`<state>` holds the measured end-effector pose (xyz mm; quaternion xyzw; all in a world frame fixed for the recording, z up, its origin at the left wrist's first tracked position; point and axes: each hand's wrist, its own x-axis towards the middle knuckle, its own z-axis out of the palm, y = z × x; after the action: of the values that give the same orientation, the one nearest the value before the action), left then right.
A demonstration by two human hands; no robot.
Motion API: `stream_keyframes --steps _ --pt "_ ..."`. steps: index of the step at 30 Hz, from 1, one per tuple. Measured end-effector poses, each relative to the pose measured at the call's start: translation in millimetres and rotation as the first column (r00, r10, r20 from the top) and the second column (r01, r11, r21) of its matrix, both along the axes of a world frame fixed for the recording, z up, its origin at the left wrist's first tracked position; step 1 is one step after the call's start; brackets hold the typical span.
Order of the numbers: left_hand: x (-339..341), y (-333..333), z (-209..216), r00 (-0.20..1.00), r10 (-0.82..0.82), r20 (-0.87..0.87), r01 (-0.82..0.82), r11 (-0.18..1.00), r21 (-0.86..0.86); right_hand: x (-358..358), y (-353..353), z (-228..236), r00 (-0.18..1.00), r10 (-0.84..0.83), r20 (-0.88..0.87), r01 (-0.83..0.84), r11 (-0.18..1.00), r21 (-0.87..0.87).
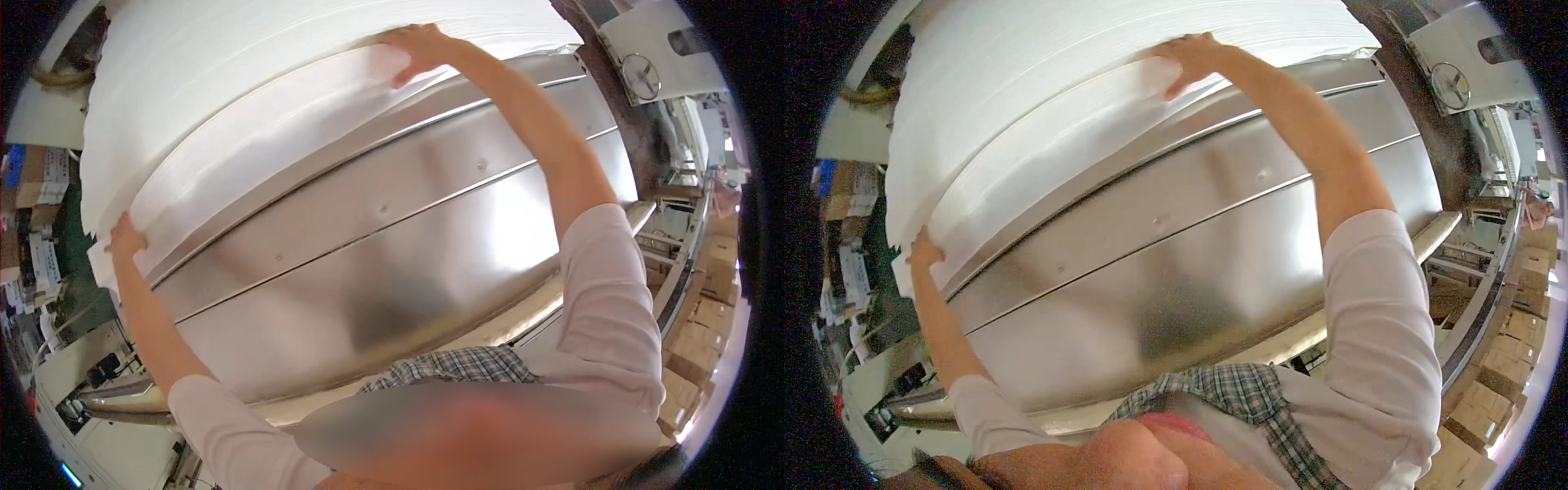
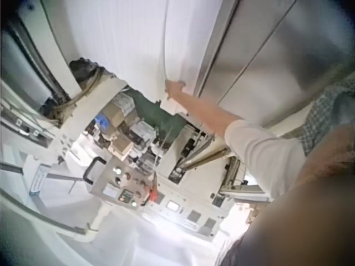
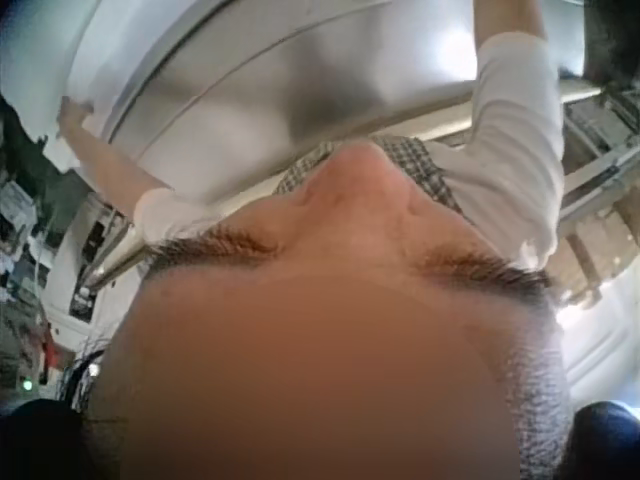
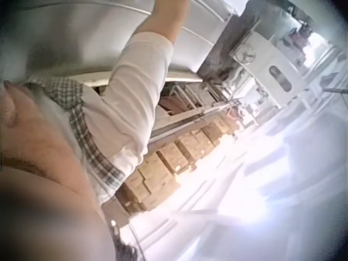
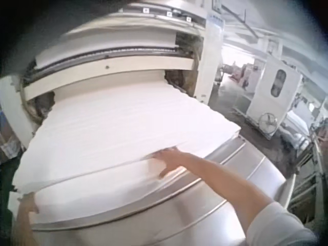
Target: Manually aligning and folding large sheets of paper on an industrial machine platform.
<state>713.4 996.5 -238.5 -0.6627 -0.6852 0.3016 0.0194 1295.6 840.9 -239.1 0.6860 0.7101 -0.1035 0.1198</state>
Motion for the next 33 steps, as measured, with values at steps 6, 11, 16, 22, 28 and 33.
stream_keyframes --steps 6,11,16,22,28,33 --pt "-61.9 21.4 -30.6 1.0 -0.004 0.007 0.003 1.0 0.025 139.2 -13.0 17.9 0.979 -0.108 0.17 0.161 0.926 -0.341" --pt "-137.0 45.6 -56.1 0.973 -0.084 0.215 0.077 0.996 0.04 274.2 -35.6 -21.4 0.845 -0.16 0.51 0.33 0.907 -0.262" --pt "-190.0 62.0 -68.4 0.798 -0.452 0.399 0.353 0.887 0.297 294.6 -66.4 -89.1 0.879 -0.349 0.326 0.32 0.937 0.139" --pt "-207.8 53.1 -97.1 0.869 -0.455 0.194 0.341 0.835 0.431 294.1 -67.0 -87.6 0.929 -0.176 0.324 0.017 0.899 0.438" --pt "-200.4 59.2 -32.7 0.823 -0.534 0.192 0.325 0.722 0.611 306.9 -101.4 -27.2 0.948 -0.225 0.227 0.017 0.745 0.667" --pt "-165.1 -6.3 15.8 0.807 -0.457 0.375 0.121 0.749 0.651 318.4 -170.4 17.4 0.968 -0.172 0.185 -0.005 0.719 0.695"
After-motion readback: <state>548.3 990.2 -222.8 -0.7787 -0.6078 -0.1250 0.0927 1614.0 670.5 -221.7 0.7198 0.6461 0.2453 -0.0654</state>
